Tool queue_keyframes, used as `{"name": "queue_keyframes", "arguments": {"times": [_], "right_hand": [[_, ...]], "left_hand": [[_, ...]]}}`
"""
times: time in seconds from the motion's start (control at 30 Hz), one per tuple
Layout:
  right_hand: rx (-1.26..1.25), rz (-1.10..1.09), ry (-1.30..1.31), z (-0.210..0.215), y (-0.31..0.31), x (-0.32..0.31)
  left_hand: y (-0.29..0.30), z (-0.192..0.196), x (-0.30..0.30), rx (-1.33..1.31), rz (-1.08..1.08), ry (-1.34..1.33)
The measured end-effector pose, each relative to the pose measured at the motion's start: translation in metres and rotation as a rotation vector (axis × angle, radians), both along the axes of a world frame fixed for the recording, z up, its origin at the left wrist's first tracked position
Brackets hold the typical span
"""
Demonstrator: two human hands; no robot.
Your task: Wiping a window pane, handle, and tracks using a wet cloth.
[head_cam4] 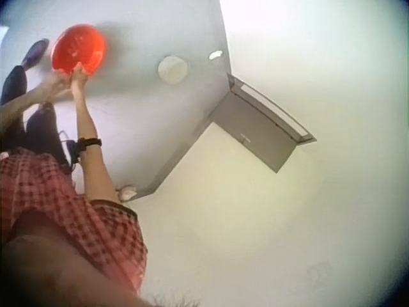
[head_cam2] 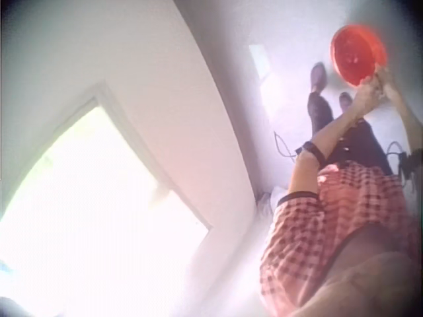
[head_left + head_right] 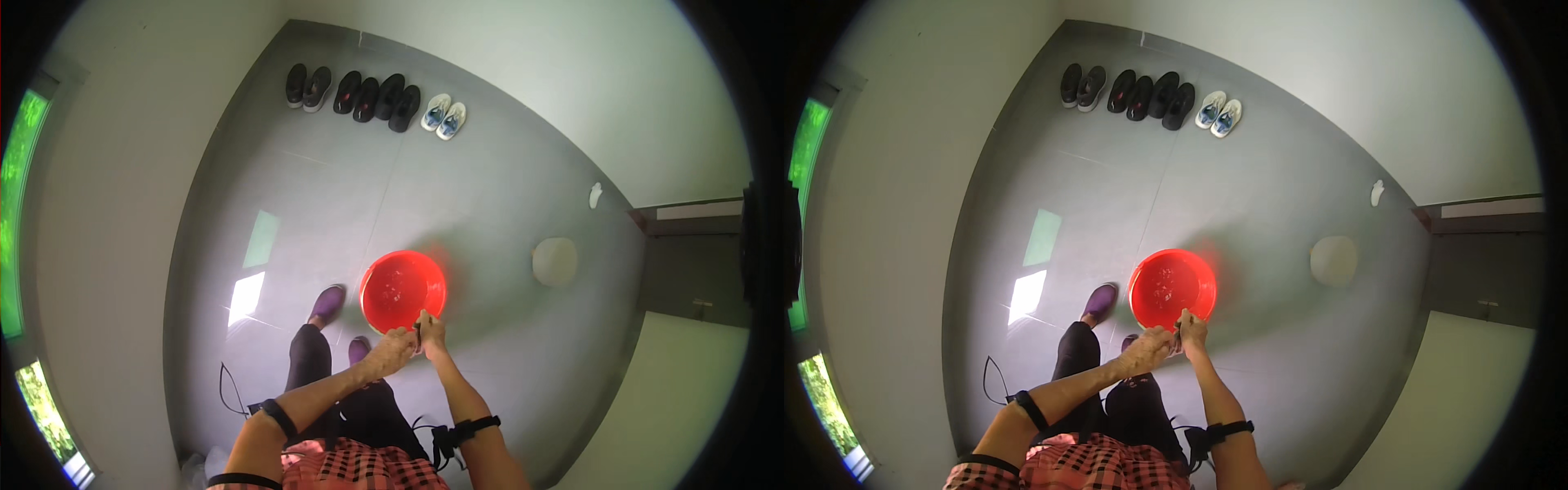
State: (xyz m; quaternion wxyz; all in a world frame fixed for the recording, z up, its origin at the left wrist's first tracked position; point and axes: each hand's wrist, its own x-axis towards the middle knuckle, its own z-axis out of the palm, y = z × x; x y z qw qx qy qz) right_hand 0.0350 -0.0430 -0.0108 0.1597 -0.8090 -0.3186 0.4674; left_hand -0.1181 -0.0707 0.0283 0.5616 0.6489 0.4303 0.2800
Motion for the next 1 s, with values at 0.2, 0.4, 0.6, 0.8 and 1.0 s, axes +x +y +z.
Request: {"name": "queue_keyframes", "arguments": {"times": [0.2,0.4,0.6,0.8,1.0], "right_hand": [[0.097,0.040,0.064,-0.015,-0.035,0.049],[-0.012,0.035,0.226,-0.014,-0.054,0.042],[0.091,0.239,0.107,0.022,-0.054,0.034],[0.573,0.374,0.200,0.087,-0.037,0.015],[0.554,0.496,0.045,-0.019,-0.081,0.046]], "left_hand": [[-0.013,0.014,0.008,-0.089,0.079,0.015],[-0.035,-0.004,-0.005,-0.041,0.094,0.067],[-0.036,0.039,-0.023,-0.376,0.007,0.114],[-0.067,0.054,-0.039,-0.316,0.186,-0.017],[-0.091,0.033,-0.033,-0.303,0.342,0.007]]}}
